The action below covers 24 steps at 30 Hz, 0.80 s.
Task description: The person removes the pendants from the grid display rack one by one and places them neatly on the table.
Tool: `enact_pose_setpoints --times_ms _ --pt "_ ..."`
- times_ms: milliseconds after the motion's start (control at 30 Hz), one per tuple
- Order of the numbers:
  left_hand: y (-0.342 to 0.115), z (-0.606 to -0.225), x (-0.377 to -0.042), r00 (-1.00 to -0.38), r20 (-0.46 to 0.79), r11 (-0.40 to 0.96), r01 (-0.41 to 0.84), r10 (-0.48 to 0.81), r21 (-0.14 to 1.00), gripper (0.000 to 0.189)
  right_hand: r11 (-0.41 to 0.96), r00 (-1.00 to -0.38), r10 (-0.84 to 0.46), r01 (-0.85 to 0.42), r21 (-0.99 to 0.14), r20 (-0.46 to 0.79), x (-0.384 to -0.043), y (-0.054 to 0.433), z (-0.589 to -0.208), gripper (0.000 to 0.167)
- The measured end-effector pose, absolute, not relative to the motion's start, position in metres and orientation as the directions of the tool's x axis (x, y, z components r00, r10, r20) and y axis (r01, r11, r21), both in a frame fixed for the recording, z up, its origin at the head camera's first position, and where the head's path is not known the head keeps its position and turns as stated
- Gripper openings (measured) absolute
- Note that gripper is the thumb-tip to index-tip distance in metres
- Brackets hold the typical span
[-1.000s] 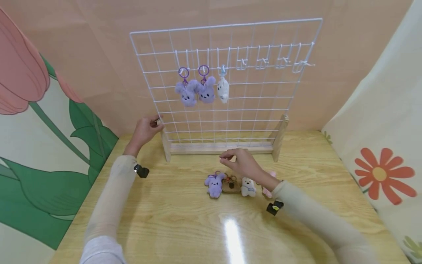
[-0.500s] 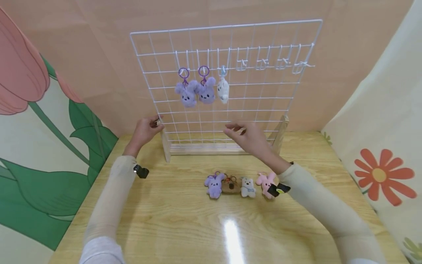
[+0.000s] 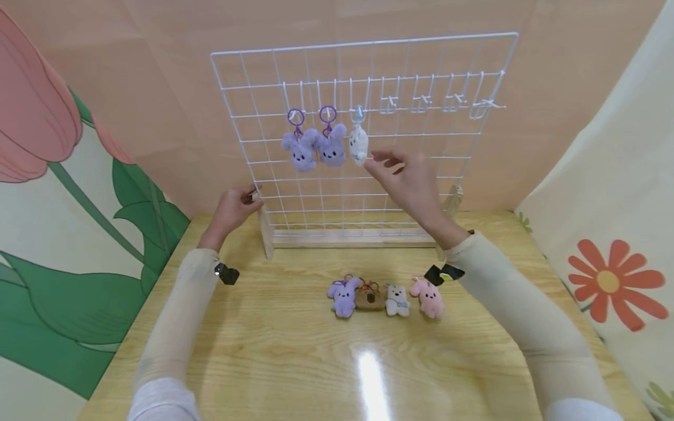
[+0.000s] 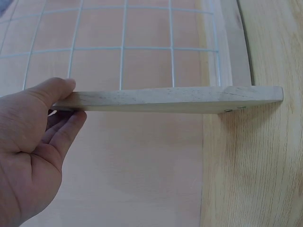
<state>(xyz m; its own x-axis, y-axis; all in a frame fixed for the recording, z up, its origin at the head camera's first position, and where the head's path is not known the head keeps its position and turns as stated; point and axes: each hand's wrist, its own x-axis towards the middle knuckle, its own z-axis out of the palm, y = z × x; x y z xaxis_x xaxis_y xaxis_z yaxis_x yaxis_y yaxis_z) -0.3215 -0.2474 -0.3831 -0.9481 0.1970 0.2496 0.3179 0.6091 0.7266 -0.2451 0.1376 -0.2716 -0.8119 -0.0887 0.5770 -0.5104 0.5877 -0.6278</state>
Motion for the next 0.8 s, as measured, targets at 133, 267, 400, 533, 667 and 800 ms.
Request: enact_pose_setpoints --times_ms 133,267,400,533,667,800 --pt "-0.247 -0.383 -0.322 -0.95 0.243 0.609 0.311 0.194 0.729 0.046 0.584 -0.811 -0.067 -0.504 -0.637 0.581 -0.251 0.136 -0.262 0.039" --pt "-0.248 -0.383 -0.322 -0.951 0.24 0.616 0.308 0.194 0.725 0.046 0.564 -0.826 -0.032 -0.48 -0.672 0.563 -0.261 0.133 -0.256 0.043" --pt "-0.248 -0.384 -0.322 -0.951 0.243 0.621 0.31 0.194 0.72 0.046 0.553 -0.82 -0.018 -0.485 -0.677 0.572 -0.27 0.13 -0.25 0.045" --pt "-0.249 -0.383 -0.322 -0.951 0.241 0.624 0.308 0.192 0.718 0.047 0.56 -0.812 -0.003 -0.484 -0.672 0.583 -0.279 0.125 -0.246 0.046" --pt "-0.249 -0.383 -0.324 -0.952 0.241 0.626 0.307 0.19 0.717 0.046 0.563 -0.816 0.018 -0.469 -0.68 0.577 -0.288 0.12 -0.243 0.046" --pt "-0.249 -0.384 -0.324 -0.954 0.234 0.627 0.301 0.189 0.719 0.046 0.551 -0.83 0.032 -0.451 -0.702 0.557 -0.293 0.115 -0.243 0.047"
